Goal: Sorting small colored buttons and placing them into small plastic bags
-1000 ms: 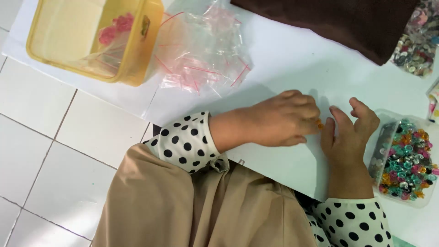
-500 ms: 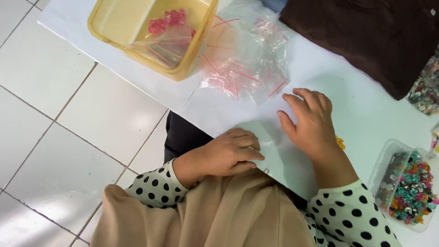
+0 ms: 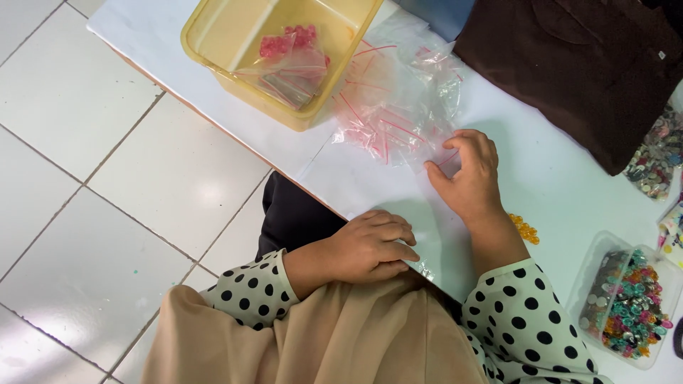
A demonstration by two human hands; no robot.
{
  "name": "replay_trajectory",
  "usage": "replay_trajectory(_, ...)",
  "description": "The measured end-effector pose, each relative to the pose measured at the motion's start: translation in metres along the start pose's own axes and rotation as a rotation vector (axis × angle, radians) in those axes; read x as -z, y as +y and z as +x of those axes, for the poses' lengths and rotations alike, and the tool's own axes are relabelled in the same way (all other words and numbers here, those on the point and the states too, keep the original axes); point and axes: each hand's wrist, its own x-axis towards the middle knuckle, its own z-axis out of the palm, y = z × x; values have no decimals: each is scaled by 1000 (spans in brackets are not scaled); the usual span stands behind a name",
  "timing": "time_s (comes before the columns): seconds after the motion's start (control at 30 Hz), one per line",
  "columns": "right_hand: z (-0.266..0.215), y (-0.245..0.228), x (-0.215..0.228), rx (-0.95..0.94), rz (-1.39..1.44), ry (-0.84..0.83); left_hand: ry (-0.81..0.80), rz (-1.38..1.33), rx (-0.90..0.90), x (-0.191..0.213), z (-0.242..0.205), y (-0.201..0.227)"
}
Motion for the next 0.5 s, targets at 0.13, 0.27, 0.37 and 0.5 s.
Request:
replay_trajectory(0.13,-6,-9,27,-5,-11,0,-6,-10,25,-3,11,3)
replay_trajectory(0.27,-19,-16,65,30,5,31,-4,-1,-17,-3,42,9)
replay_trajectory(0.37,-37,-8,93,-20,101,65,21,149,-114,-8,87,12)
replay_trajectory(0.5,-59,-1,130,-140,238,103,89,588,-226,-29,163,11)
